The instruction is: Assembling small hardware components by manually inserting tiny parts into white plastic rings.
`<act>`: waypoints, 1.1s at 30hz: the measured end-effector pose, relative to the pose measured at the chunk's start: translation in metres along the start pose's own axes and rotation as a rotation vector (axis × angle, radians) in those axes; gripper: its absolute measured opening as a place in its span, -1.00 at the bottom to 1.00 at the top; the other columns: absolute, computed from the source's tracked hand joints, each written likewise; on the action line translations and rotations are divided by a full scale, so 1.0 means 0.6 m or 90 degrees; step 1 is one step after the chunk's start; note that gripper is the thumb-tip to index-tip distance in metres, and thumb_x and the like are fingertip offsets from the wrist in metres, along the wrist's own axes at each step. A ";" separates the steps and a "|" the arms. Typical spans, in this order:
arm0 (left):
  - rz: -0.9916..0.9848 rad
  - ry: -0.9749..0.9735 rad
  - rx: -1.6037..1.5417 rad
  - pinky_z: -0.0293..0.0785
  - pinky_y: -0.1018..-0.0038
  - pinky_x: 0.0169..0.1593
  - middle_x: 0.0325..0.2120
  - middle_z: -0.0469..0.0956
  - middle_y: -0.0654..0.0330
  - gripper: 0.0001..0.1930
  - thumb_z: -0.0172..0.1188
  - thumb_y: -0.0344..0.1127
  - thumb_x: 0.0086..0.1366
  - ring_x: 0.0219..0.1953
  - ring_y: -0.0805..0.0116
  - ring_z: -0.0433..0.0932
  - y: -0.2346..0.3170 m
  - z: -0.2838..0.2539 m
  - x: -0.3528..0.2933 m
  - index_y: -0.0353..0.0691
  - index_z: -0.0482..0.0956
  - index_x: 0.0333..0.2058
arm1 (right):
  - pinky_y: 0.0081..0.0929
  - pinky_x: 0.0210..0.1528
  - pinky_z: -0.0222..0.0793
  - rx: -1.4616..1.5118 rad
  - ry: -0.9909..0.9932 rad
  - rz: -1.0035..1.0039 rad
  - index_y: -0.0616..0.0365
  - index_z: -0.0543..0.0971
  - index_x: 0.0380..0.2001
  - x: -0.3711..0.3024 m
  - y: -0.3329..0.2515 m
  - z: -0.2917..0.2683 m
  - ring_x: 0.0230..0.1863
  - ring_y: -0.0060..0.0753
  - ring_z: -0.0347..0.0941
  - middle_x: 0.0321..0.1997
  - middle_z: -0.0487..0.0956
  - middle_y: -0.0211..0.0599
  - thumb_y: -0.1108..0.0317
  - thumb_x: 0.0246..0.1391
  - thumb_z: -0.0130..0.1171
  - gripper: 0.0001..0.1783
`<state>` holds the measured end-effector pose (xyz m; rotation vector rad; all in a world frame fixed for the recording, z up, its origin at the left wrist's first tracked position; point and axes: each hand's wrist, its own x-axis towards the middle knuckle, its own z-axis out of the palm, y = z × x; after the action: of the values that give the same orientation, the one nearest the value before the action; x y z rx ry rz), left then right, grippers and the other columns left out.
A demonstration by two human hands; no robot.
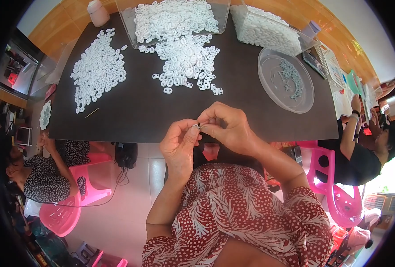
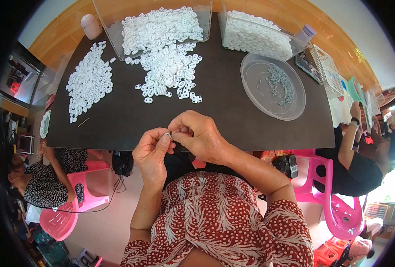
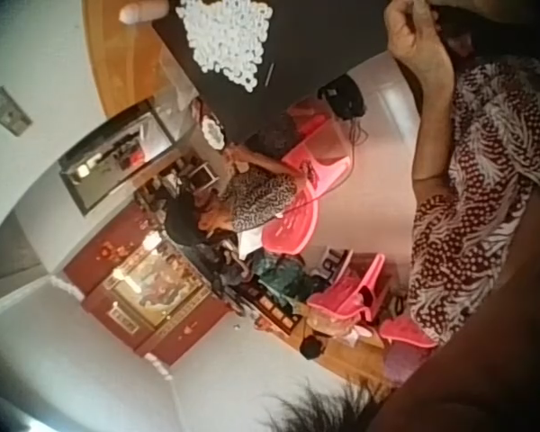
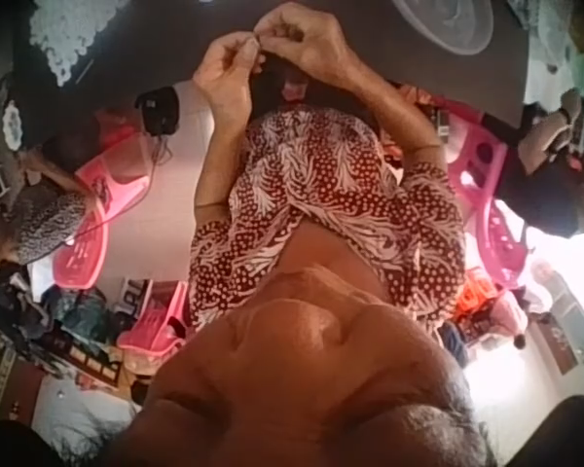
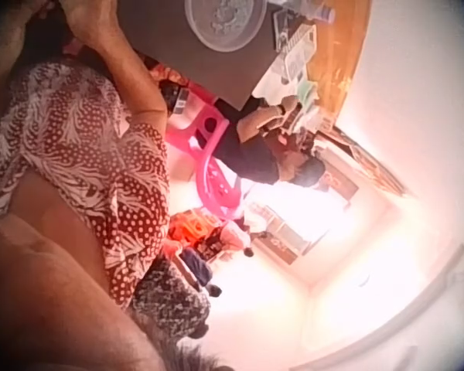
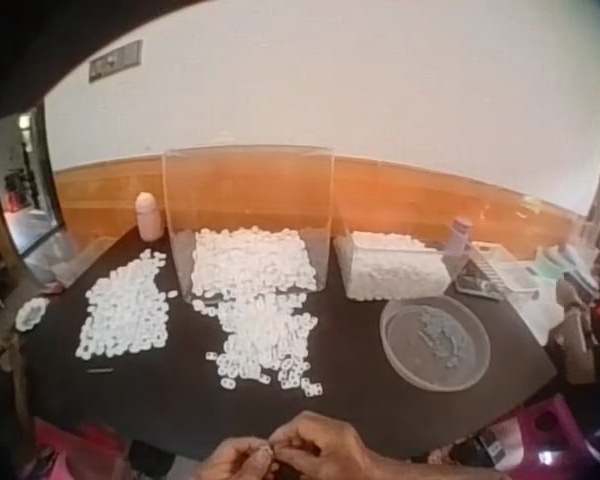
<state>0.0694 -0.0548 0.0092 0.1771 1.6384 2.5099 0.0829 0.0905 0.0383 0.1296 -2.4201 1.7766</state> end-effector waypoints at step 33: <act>0.336 0.052 0.415 0.40 0.61 -0.43 -0.46 0.45 0.21 -0.81 0.08 -0.67 0.15 -0.52 0.50 0.42 -0.024 -0.006 -0.012 -0.38 0.53 -0.26 | -0.64 -0.50 0.26 0.058 0.035 0.028 0.26 0.51 -0.38 -0.010 0.021 0.028 -0.53 -0.68 0.28 -0.47 0.43 -0.42 0.62 -0.09 0.17 -0.86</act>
<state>0.0767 -0.0533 -0.0057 0.6530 2.6854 2.1867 0.0862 0.0779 0.0206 0.0366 -2.3226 1.8838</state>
